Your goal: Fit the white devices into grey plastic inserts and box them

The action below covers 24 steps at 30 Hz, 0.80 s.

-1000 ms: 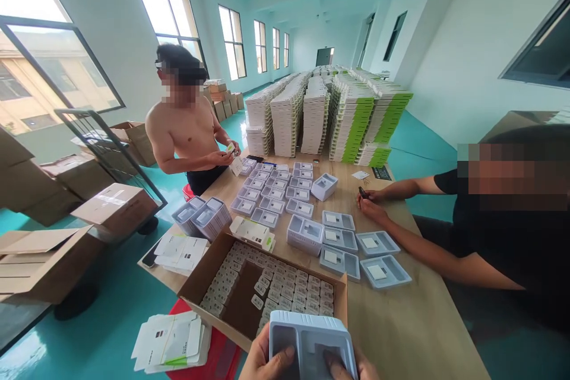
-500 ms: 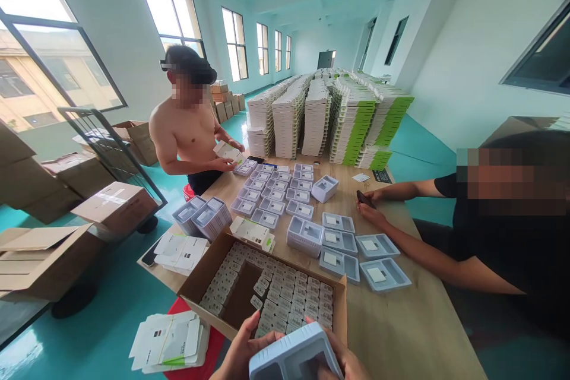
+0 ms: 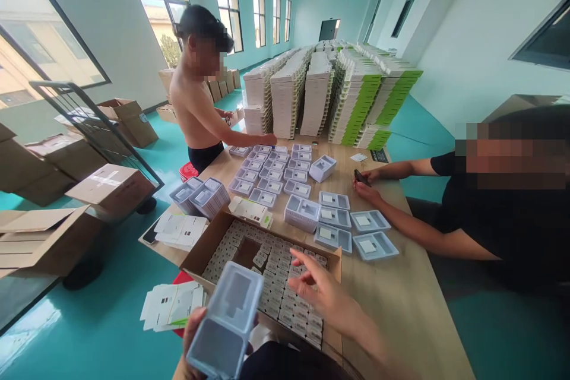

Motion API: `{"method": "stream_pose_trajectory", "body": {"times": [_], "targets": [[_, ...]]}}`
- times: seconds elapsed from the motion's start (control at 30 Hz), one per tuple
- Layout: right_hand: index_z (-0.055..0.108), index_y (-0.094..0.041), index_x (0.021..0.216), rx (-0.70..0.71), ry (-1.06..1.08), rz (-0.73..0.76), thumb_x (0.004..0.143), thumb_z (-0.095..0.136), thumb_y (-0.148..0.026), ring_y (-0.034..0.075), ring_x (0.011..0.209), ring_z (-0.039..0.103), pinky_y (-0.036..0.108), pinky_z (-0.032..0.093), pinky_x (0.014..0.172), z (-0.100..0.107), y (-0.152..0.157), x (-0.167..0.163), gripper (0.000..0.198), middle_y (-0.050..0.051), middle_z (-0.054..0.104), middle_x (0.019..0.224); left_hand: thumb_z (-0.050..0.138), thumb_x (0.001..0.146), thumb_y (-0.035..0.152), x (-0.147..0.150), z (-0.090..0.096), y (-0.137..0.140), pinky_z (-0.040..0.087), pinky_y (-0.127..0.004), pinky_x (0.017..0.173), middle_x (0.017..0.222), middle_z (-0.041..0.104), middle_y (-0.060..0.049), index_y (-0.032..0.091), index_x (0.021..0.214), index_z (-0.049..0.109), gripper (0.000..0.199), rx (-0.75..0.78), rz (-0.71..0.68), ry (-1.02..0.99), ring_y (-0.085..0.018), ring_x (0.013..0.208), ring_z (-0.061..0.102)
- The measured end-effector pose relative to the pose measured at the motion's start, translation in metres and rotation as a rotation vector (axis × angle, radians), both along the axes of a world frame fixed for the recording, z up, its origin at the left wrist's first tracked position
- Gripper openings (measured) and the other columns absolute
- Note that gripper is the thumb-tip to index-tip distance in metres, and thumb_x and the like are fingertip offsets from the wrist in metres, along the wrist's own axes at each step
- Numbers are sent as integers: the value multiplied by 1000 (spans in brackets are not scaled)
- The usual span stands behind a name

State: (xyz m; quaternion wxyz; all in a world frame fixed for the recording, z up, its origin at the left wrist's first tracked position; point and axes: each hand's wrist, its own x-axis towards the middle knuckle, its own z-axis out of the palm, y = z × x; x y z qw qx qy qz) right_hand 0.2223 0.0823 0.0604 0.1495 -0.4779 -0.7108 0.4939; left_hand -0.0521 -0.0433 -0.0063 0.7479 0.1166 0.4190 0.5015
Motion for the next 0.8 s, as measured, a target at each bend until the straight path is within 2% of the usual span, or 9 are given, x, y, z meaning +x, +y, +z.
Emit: {"method": "stream_pose_trajectory", "body": {"times": [0.07, 0.13, 0.23, 0.33, 0.43, 0.6, 0.8], "targets": [[49, -21, 150, 80, -137, 20, 103, 45, -41, 20, 97, 71, 35, 59, 89, -7, 18, -11, 51, 12, 63, 134, 63, 66, 68, -24, 12, -8, 56, -57, 93, 101, 85, -2, 24, 92, 85, 56, -12, 25, -93, -43, 109, 74], [54, -22, 144, 102, -254, 86, 103, 48, -28, 19, 100, 71, 36, 57, 94, -21, 35, -31, 42, 11, 65, 133, 66, 66, 54, -42, 21, -11, 53, -57, 102, 124, 79, -4, 25, 107, 82, 53, 31, 98, -227, -44, 125, 66], [65, -20, 129, 129, -416, 249, 100, 62, -24, 23, 105, 70, 45, 55, 99, -53, 51, -80, 30, 9, 68, 127, 69, 66, 49, -53, 24, -5, 49, -58, 109, 146, 66, -11, 23, 131, 71, 70, 153, 152, -366, -44, 136, 57], [67, -17, 120, 187, -569, 396, 98, 69, -31, 25, 112, 68, 50, 55, 100, -88, 50, -133, 26, 9, 68, 127, 66, 70, 61, -48, 21, 6, 49, -61, 109, 144, 67, -12, 24, 130, 71, 70, 205, 153, -364, -45, 138, 55], [66, -18, 124, 263, -671, 457, 100, 67, -32, 26, 117, 66, 51, 55, 100, -119, 42, -166, 28, 10, 65, 134, 66, 71, 68, -39, 20, 13, 49, -58, 110, 140, 70, -11, 24, 125, 73, 71, 168, 184, -355, -46, 138, 54], [64, -17, 126, 298, -756, 494, 99, 67, -33, 26, 114, 67, 49, 57, 97, -149, 36, -178, 31, 11, 64, 134, 67, 78, 57, -32, 25, 15, 47, -54, 113, 146, 66, -10, 19, 135, 67, 69, 201, 196, -381, -43, 140, 53], [64, -17, 126, 234, -672, 420, 100, 66, -35, 25, 111, 67, 47, 58, 95, -153, 31, -183, 32, 10, 66, 130, 64, 83, 51, -33, 25, 17, 45, -54, 115, 149, 64, -10, 20, 142, 62, 67, 238, 259, -439, -39, 141, 54]]}}
